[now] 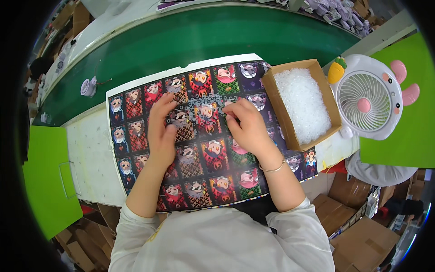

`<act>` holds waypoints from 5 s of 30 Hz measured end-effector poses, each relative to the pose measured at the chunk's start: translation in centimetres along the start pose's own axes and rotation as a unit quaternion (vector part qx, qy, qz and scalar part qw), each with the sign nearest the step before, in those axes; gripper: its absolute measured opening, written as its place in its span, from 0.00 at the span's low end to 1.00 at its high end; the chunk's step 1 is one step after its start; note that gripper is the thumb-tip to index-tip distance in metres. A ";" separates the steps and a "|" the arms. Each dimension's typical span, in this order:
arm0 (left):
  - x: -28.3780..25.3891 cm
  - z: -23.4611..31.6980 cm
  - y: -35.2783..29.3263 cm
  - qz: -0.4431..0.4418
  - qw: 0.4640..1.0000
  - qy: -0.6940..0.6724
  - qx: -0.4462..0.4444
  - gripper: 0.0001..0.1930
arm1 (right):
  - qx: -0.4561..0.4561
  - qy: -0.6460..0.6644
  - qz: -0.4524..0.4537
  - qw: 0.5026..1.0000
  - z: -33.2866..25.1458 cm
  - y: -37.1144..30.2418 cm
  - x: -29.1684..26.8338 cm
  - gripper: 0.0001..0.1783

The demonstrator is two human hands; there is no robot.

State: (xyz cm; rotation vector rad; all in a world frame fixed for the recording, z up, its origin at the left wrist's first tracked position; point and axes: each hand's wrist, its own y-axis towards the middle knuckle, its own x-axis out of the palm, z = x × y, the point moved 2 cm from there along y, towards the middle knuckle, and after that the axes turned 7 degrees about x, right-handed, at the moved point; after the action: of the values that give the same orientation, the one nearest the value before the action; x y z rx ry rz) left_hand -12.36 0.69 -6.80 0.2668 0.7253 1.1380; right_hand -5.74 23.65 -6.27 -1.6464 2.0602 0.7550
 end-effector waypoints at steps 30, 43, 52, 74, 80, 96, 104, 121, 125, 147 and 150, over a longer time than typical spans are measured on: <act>0.8 1.9 -0.3 -0.157 0.948 0.242 -0.135 0.09 | 0.004 0.023 -0.015 1.000 -0.1 -0.5 0.0 0.14; -0.8 -0.7 -1.1 -0.061 0.975 0.146 -0.157 0.14 | -0.010 -0.022 -0.038 0.999 -0.6 -0.5 -0.2 0.14; 0.1 0.5 -1.1 -0.088 0.987 0.135 0.001 0.18 | -0.036 -0.024 -0.041 0.998 -0.9 -0.3 0.0 0.15; -0.4 0.2 -0.9 -0.116 0.987 0.108 -0.012 0.08 | 0.076 0.073 0.041 0.994 0.4 -0.2 -0.1 0.18; -0.5 0.2 -0.6 -0.120 0.988 0.097 -0.006 0.08 | 0.076 0.073 0.037 0.994 0.4 -0.2 -0.2 0.16; -0.7 0.2 -0.8 -0.137 0.985 0.101 -0.022 0.09 | 0.058 0.053 0.014 0.997 0.1 -0.2 -0.3 0.12; -0.6 0.2 -0.8 -0.140 0.985 0.101 -0.017 0.09 | 0.064 0.073 0.013 0.995 0.4 -0.1 -0.2 0.11; -0.5 0.4 -0.5 -0.137 0.986 0.091 -0.022 0.10 | 0.018 0.046 0.016 0.999 0.3 0.0 -0.7 0.06; -1.2 0.7 -0.6 -0.152 0.981 0.102 -0.060 0.11 | 0.024 0.074 0.000 0.997 0.6 -0.1 0.1 0.11; -0.7 0.6 -0.5 -0.153 0.983 0.104 -0.017 0.11 | 0.190 -0.143 0.559 0.794 11.9 -12.3 -32.6 0.26; -0.8 0.7 -0.6 -0.151 0.982 0.111 -0.018 0.10 | 0.156 -0.040 0.554 0.816 13.2 -13.0 -31.6 0.27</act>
State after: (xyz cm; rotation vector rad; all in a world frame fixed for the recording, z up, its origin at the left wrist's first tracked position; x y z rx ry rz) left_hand -11.65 -0.11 -6.27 -0.0049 0.9080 0.8967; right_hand 13.84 53.83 0.53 -0.0879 2.7877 0.6918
